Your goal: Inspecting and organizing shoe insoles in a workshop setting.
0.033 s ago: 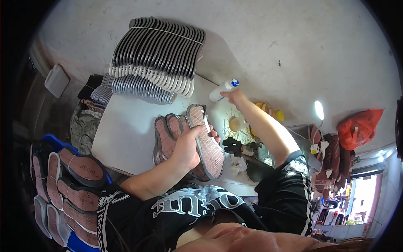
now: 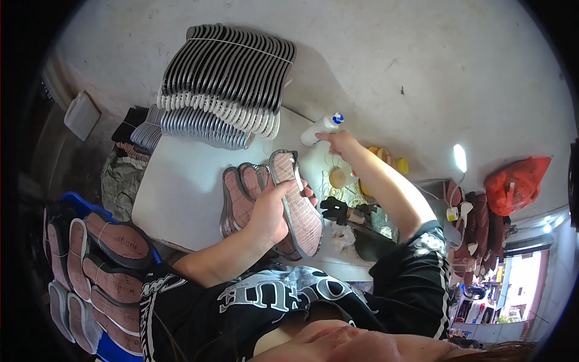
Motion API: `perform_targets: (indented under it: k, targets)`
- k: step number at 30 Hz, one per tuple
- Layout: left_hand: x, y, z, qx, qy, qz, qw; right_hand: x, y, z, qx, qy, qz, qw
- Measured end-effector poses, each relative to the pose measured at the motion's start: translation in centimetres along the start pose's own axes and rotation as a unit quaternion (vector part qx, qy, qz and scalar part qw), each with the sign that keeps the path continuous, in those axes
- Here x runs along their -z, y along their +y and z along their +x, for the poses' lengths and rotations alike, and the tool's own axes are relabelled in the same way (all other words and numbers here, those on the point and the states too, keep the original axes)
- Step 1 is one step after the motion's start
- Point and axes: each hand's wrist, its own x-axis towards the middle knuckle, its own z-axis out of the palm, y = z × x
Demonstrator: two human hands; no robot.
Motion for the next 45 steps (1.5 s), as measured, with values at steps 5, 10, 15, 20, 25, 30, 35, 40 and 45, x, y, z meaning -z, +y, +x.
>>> perform_targets:
  k: [5, 10, 15, 20, 25, 30, 35, 40, 45]
  targets:
    - [-0.4, -1.2, -0.4, -0.011, 0.002, -0.006, 1.000, 1.0, -4.2, -16.0, 0.267, -0.069, 0.038, 0.961]
    - [-1.3, -3.0, -1.1, -0.010, -0.019, 0.059, 0.998, 1.0, -2.6, -25.3, 0.474, 0.055, -0.231, 0.848]
    - [-2.0, -5.4, -2.2, 0.014, 0.011, 0.104, 0.994, 0.6, 0.7, -26.7, 0.466, 0.109, -0.229, 0.847]
    - [-1.8, -7.3, -3.3, 0.003, -0.052, 0.090, 0.995, 0.6, 2.0, -28.2, 0.452, 0.121, -0.157, 0.870]
    - [-2.8, -8.3, -4.9, 0.008, -0.053, 0.143, 0.988, 0.7, 4.4, -29.4, 0.467, 0.186, -0.166, 0.848]
    - [-1.5, -8.7, -5.0, 0.037, -0.085, 0.239, 0.966, 0.0, 6.3, -32.3, 0.441, 0.164, -0.098, 0.877]
    - [-2.6, -11.3, -5.8, -0.008, -0.135, 0.196, 0.971, -0.1, 6.9, -32.7, 0.447, 0.216, -0.072, 0.865]
    - [-2.2, -12.5, -5.9, -0.045, -0.131, 0.221, 0.966, 0.0, 7.0, -32.7, 0.444, 0.249, -0.061, 0.858]
    - [-1.9, -12.4, -6.0, -0.012, -0.118, 0.204, 0.972, 0.2, 7.9, -32.9, 0.437, 0.262, -0.102, 0.854]
